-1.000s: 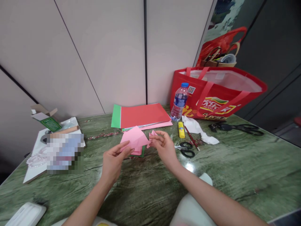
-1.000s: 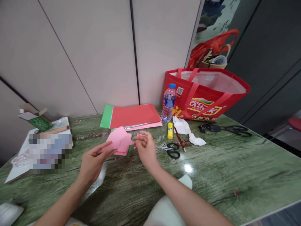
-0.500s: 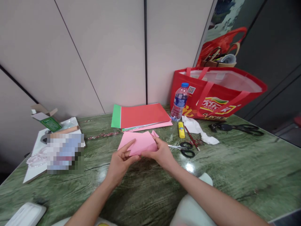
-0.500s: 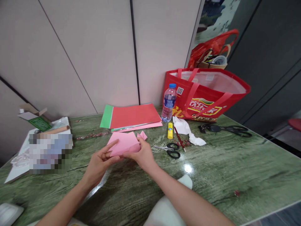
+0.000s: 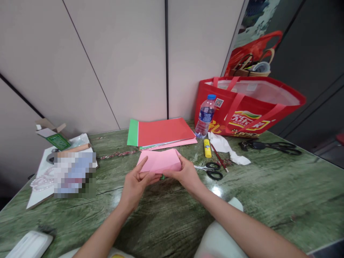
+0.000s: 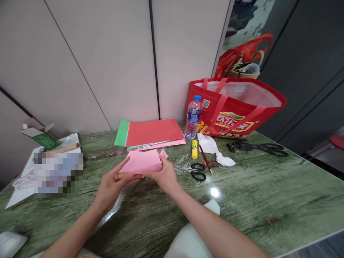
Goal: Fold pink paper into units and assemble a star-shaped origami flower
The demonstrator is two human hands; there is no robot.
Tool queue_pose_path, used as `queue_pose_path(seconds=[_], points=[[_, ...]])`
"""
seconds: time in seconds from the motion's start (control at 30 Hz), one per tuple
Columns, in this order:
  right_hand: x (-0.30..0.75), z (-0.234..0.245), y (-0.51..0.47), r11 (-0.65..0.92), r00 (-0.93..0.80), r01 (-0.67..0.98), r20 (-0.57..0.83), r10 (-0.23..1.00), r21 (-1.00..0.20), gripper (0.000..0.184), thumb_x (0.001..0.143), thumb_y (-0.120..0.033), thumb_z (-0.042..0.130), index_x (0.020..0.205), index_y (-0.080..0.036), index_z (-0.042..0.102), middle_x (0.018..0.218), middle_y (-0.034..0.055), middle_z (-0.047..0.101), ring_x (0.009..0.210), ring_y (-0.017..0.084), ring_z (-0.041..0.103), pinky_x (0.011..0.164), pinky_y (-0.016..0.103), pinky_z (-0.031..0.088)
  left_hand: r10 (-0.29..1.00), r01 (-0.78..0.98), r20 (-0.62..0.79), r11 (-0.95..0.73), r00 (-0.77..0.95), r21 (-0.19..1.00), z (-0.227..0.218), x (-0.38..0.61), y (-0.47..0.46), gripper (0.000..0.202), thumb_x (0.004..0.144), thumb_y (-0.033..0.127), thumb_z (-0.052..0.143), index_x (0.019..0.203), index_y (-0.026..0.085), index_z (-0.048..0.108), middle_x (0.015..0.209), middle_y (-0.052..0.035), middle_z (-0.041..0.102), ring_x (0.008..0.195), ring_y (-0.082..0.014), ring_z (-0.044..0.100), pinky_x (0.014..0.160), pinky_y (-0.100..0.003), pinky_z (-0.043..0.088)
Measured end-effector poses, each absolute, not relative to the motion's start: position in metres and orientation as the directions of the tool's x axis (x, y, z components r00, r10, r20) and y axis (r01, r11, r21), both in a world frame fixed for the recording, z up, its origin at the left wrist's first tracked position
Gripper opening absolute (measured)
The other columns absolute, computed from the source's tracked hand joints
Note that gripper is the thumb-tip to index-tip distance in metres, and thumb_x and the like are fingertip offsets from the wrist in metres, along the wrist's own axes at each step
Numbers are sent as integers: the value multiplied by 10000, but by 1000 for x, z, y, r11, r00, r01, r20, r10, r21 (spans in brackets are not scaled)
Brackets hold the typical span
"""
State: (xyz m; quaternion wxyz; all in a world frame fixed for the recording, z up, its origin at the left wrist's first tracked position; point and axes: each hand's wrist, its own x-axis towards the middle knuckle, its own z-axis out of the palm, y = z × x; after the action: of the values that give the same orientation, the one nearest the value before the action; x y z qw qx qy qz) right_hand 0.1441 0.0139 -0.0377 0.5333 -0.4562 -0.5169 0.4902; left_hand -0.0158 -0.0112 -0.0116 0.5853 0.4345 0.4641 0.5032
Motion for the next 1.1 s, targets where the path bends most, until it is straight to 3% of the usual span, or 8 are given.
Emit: queue_pose_path(seconds=[0.13,0.3,0.43,0.6,0.7,0.87,0.97,1.1], points=[[143,-35,12,25,-13,-8,25,1000,-1000,510,473,-299,766,916,-102,606,847,74,672,721,191,591,655,309,483,996,-133,-50,60,73,989,-12,-17,-12,858,654,268,689,1354,88,227,697,-12,728,746,-197,672,798,-374,502],[143,-35,10,17,-110,-83,26,994,-996,510,468,-271,769,934,-135,615,890,69,669,787,208,602,679,314,485,999,-20,-33,34,20,999,-8,-18,-12,799,617,294,708,1303,91,352,600,-2,703,650,-187,671,727,-327,519],[145,-35,11,27,9,-120,26,1000,-992,527,475,-267,768,960,-171,585,970,72,633,825,198,597,686,295,481,997,5,-58,58,42,998,-6,-16,-10,729,597,268,703,1236,126,382,564,13,669,567,-161,647,644,-284,522],[145,-38,12,-26,-89,-232,-5,996,-972,421,538,-284,733,914,-180,573,689,-9,618,611,132,576,555,236,437,998,2,-41,41,54,999,-11,-16,-9,613,615,245,673,1168,145,426,514,73,570,514,-103,571,615,-238,487],[143,-39,11,-33,-120,-233,-5,993,-972,347,525,-283,740,816,-163,592,669,-20,605,569,104,542,541,222,409,1000,-38,-16,17,8,999,-13,-17,-7,560,628,250,673,1141,158,469,511,82,533,505,-91,528,579,-221,465],[139,-38,7,-25,-147,-261,14,989,-965,274,552,-312,728,739,-154,602,668,-14,607,581,99,528,554,218,399,996,-66,-85,88,34,994,-15,-17,-7,212,630,311,680,750,138,655,660,-4,594,623,-129,543,600,-244,489],[138,-37,7,-16,-139,-268,22,990,-963,247,577,-310,714,731,-149,608,660,-14,602,582,93,521,559,211,394,990,-79,-112,119,89,990,-16,-16,-8,228,642,340,673,579,127,625,587,11,545,563,-104,492,563,-222,476],[137,-38,8,-1,-89,-241,21,996,-971,236,591,-327,699,718,-148,612,646,-4,609,586,106,534,559,219,408,984,-94,-134,145,115,985,-16,-15,-9,277,647,369,668,539,127,589,537,29,501,514,-85,452,546,-215,466]])
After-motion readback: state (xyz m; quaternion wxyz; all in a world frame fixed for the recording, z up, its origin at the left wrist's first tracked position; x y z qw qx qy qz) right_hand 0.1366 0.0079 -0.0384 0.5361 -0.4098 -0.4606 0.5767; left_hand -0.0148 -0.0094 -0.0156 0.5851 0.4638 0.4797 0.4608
